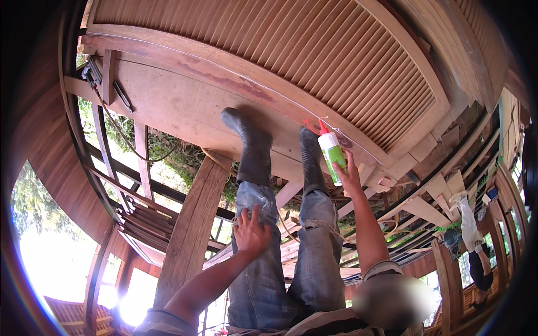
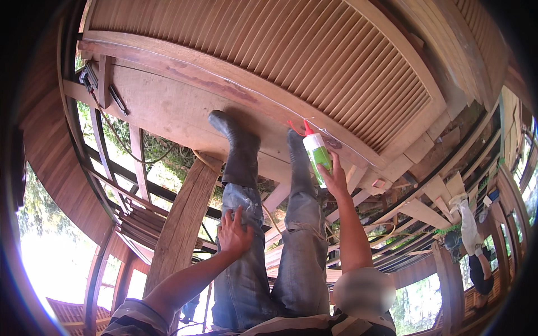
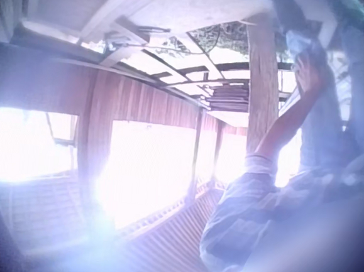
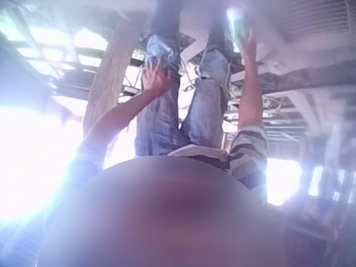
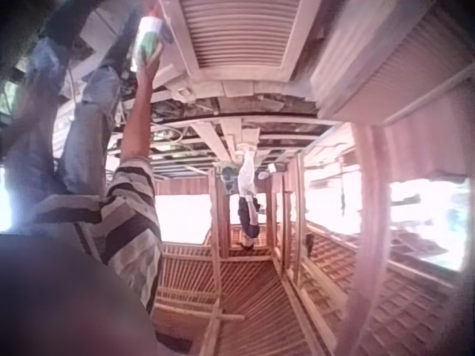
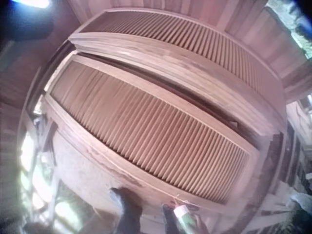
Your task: The person installs wooden slats onto a curved ceiling structure. They position a slat, apply adhesive from a bottle, press the slat into place, and then use a nail gun to fasten it. The person repeats this process for multiple slats.
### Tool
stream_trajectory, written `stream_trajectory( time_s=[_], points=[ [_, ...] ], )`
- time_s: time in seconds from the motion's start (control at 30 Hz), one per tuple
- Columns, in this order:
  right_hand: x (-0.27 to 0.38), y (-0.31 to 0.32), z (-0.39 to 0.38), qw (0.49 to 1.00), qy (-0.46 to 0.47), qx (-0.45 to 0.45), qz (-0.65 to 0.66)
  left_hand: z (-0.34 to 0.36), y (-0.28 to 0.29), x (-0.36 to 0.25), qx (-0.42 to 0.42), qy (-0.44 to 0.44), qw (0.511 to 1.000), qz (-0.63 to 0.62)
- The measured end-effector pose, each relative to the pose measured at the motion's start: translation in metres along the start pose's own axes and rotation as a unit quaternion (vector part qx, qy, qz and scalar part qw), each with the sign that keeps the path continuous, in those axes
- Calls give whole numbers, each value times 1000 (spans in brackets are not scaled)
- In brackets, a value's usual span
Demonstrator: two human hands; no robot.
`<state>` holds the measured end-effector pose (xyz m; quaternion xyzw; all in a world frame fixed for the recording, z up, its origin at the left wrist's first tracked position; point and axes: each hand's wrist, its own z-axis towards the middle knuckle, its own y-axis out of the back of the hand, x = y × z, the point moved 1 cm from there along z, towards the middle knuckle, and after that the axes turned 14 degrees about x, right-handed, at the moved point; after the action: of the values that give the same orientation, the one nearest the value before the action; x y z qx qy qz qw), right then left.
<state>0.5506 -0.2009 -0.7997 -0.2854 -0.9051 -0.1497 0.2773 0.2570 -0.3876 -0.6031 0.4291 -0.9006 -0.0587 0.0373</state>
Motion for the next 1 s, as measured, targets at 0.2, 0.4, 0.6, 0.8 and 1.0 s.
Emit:
stream_trajectory(
  time_s=[0.2,0.4,0.6,0.8,1.0],
  points=[
    [53,-36,52,996,76,36,27,2,-5,7,5,3,1000,-14],
    [161,-104,133,993,88,70,23,1,-7,8,-6,7,999,-33],
    [248,-168,217,988,130,78,11,3,-8,12,7,8,998,-67],
    [265,-194,258,989,127,82,7,1,-1,10,17,7,994,-104],
    [259,-189,249,990,85,100,50,-2,9,7,28,12,992,-124]
  ],
)
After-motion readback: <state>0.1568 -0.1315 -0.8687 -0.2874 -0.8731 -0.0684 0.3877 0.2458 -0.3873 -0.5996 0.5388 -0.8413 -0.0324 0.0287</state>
